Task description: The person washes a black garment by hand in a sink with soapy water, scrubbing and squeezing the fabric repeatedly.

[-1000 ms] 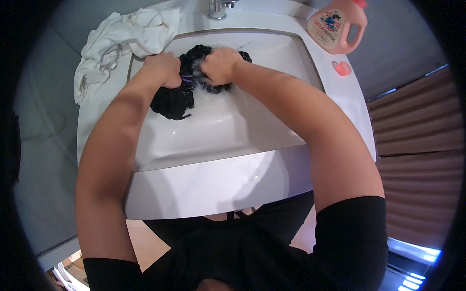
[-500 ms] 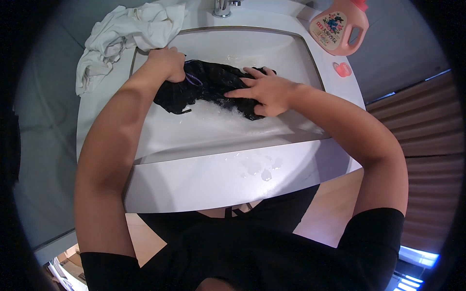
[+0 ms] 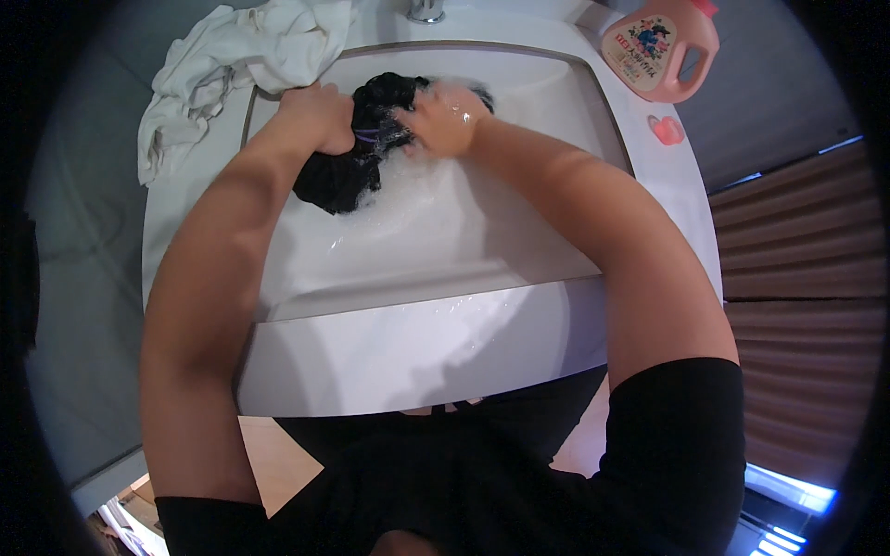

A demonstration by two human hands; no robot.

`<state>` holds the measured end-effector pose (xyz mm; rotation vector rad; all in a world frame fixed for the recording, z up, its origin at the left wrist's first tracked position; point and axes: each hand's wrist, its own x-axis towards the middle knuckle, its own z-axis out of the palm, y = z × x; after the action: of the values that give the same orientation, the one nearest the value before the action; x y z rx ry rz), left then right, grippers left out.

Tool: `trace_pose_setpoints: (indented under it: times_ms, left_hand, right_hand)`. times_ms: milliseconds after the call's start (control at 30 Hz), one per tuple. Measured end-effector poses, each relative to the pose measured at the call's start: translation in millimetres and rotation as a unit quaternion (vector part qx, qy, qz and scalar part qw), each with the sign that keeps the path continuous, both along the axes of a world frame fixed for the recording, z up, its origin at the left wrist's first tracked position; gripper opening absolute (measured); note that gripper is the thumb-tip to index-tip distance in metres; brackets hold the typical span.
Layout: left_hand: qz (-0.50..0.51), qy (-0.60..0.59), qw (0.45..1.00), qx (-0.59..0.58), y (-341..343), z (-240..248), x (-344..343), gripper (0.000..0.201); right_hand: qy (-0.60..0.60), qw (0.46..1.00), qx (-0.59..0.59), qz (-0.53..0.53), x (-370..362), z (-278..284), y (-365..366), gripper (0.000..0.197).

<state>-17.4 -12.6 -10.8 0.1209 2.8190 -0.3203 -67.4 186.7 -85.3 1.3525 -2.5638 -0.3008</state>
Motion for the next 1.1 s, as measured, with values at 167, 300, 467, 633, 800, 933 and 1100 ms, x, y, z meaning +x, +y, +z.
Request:
trace_pose_setpoints:
  times_ms: [167,300,467,633,800,933,1100]
  left_hand:
    - [-0.005,0.026,1.0,0.0,-2.5,-7.3,-3.9,0.043]
    - [0.004,0.001,1.0,0.011,-1.5,-5.0,-7.6,0.043]
    - [0.014,-0.004,1.0,0.013,-1.3,-2.8,-4.2,0.043]
    - [0.011,-0.003,1.0,-0.02,5.1,4.0,2.9,0.044]
    - [-0.009,-0.028,1.0,0.004,6.9,2.2,-2.8,0.043]
    - [-0.016,-0.001,1.0,0.013,3.4,1.8,3.8,0.04]
    - [-0.026,0.014,1.0,0.004,6.3,-6.5,5.6,0.038]
  right_hand:
    - [-0.139,0.989,0.017,-0.05,0.1,42.0,-19.8,0.037]
    - [-0.243,0.964,-0.108,0.006,-2.5,67.9,13.9,0.028]
    - [-0.277,0.96,-0.017,0.036,52.7,95.1,63.4,0.038]
    - [-0.227,0.97,0.025,0.086,71.2,67.2,83.3,0.066]
    - [-0.095,0.991,-0.01,0.092,46.6,7.0,57.9,0.066]
    - [-0.069,0.995,-0.054,0.044,28.9,-1.2,10.3,0.059]
    - [-0.04,0.999,-0.02,-0.01,11.5,4.3,-15.1,0.049]
